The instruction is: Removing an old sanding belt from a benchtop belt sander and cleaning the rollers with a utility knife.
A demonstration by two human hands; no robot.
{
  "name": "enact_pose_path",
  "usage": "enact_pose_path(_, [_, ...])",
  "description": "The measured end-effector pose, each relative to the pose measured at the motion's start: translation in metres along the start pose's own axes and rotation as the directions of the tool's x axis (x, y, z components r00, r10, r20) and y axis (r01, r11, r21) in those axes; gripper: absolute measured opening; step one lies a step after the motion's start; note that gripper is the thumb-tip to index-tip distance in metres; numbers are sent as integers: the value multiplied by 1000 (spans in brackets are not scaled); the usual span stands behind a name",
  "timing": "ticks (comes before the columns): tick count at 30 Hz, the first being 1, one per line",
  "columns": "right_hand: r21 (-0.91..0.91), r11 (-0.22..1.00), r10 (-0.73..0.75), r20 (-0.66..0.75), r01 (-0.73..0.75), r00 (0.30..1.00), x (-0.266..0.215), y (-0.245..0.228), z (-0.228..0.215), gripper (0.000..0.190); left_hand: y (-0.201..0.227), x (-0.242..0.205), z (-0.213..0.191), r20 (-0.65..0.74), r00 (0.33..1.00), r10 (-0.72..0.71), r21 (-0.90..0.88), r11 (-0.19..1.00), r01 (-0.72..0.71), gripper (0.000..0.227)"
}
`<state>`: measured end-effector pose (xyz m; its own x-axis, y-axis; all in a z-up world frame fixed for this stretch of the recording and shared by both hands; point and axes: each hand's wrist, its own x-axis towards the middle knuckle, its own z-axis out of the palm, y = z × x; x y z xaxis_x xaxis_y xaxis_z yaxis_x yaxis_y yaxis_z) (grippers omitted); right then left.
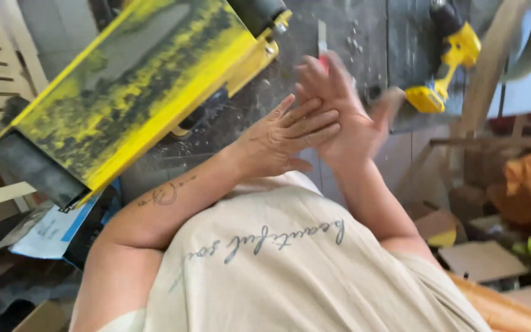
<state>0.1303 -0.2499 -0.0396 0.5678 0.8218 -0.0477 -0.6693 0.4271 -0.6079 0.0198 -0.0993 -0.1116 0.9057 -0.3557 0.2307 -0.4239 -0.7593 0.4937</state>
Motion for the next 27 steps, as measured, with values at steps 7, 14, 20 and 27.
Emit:
enact_pose_path(7, [-874,466,-481,-117,140,869,25,6,14,19,-15,-86,3,198,866,-459,-261,827,498,52])
enact_pose_path(14, [-989,100,-455,49,106,889,105,64,-6,34,-1,-185,0,222,553,-803,-296,485,823,48])
enact_pose_path(20, [-968,252,-581,-144,9,801,126,93,-15,34,22,-230,0,203,396,-896,-374,303,876,46])
enact_pose_path(27, [-747,660,-429,-464,-81,775,126,88,8,43,19,-245,17,109,469,-876,-374,402,836,42])
